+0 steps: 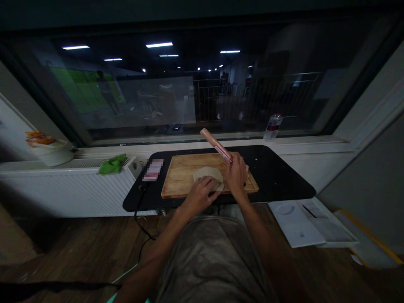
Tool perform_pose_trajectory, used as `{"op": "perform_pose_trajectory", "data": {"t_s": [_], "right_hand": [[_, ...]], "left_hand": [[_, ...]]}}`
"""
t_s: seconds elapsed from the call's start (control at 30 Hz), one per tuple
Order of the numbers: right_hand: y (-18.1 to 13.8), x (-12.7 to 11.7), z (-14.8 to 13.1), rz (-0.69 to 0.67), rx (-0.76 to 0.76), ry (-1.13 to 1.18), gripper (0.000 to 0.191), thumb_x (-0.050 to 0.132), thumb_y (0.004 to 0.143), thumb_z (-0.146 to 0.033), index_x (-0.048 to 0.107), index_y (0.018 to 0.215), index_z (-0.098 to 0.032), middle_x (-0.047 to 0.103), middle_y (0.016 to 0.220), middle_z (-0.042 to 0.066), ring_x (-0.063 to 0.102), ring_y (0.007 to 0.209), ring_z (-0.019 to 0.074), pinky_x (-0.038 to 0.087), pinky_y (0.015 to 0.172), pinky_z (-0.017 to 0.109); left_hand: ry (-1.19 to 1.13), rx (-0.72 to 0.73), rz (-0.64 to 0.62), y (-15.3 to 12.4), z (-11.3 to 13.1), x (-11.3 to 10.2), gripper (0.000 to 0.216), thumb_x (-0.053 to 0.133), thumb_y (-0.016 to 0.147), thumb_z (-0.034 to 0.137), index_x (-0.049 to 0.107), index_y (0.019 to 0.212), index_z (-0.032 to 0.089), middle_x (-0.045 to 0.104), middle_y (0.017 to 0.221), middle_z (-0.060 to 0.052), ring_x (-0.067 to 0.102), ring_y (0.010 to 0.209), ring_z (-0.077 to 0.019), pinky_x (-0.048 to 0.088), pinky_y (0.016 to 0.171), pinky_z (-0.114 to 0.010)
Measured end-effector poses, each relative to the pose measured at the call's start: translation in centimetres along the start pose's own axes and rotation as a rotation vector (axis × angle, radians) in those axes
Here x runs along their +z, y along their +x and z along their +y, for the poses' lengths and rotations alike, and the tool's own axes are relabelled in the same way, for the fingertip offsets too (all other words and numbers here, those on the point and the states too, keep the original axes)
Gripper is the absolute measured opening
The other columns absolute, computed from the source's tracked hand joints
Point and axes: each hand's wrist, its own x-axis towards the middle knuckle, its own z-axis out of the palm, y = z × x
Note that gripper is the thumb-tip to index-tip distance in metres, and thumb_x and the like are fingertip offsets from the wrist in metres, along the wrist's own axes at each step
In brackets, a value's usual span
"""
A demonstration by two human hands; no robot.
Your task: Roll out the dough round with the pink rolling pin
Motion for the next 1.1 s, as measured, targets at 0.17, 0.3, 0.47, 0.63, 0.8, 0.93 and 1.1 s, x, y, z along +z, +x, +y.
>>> {"op": "perform_pose_trajectory", "data": {"t_s": [0.17,0.3,0.47,0.63,0.8,0.93,1.1], "right_hand": [[-0.1,-0.2,-0.1,-0.016,-0.006,-0.002,0.049,0.037,0.122,-0.048,0.066,0.151,-0.021,0.074,0.139,0.018,0.064,0.13,0.0339,0.044,0.106,0.045],[-0.2,-0.4,-0.3,-0.038,-0.006,-0.01,0.047,0.037,0.122,-0.047,0.067,0.15,-0.022,0.073,0.14,0.017,0.064,0.13,0.0333,0.044,0.107,0.045],[-0.3,-0.6,-0.5,-0.05,-0.018,-0.012,0.045,0.038,0.121,-0.045,0.067,0.148,-0.023,0.072,0.141,0.017,0.063,0.132,0.0331,0.043,0.109,0.044],[-0.4,-0.8,-0.6,-0.065,-0.014,-0.013,0.046,0.037,0.121,-0.045,0.068,0.147,-0.023,0.072,0.139,0.017,0.062,0.132,0.0338,0.042,0.109,0.045],[-0.4,-1.0,-0.8,-0.11,-0.007,-0.025,0.045,0.038,0.121,-0.044,0.067,0.148,-0.024,0.073,0.137,0.016,0.062,0.13,0.0337,0.041,0.109,0.045],[-0.4,-1.1,-0.9,-0.127,-0.007,-0.026,0.045,0.038,0.121,-0.045,0.067,0.146,-0.022,0.073,0.137,0.016,0.062,0.131,0.0335,0.041,0.11,0.045],[-0.5,-1.0,-0.8,-0.129,-0.017,-0.012,0.045,0.039,0.121,-0.046,0.068,0.147,-0.022,0.074,0.139,0.017,0.064,0.13,0.0333,0.041,0.109,0.045]], "left_hand": [[0.067,0.055,-0.071,-0.8,-1.1,-0.8,0.022,0.073,0.109,0.027,0.081,0.129,0.026,0.08,0.137,-0.01,0.069,0.128,-0.029,0.055,0.11,-0.049],[0.018,0.13,-0.112,-1.0,-2.2,-1.6,0.022,0.067,0.112,0.024,0.084,0.126,0.025,0.083,0.134,-0.01,0.072,0.127,-0.0271,0.055,0.108,-0.047],[-0.009,0.127,-0.133,-1.1,-3.7,-3.0,0.028,0.065,0.11,0.015,0.087,0.122,0.027,0.083,0.138,-0.008,0.074,0.128,-0.0262,0.056,0.114,-0.049],[0.013,0.095,-0.131,-0.6,-5.8,-3.8,0.026,0.067,0.109,0.017,0.087,0.12,0.027,0.084,0.137,-0.009,0.076,0.128,-0.0274,0.059,0.113,-0.049],[0.009,0.037,-0.093,-0.2,-7.6,-3.8,0.021,0.07,0.108,0.019,0.088,0.118,0.025,0.086,0.132,-0.01,0.078,0.125,-0.0287,0.058,0.115,-0.051],[-0.098,0.07,-0.097,0.0,-6.8,-3.4,0.016,0.075,0.108,0.029,0.089,0.115,0.024,0.086,0.127,-0.01,0.078,0.122,-0.027,0.06,0.111,-0.046],[-0.076,0.102,-0.144,1.0,-5.4,-3.0,0.016,0.075,0.109,0.032,0.089,0.109,0.024,0.086,0.123,-0.01,0.076,0.12,-0.027,0.058,0.111,-0.046]]}}
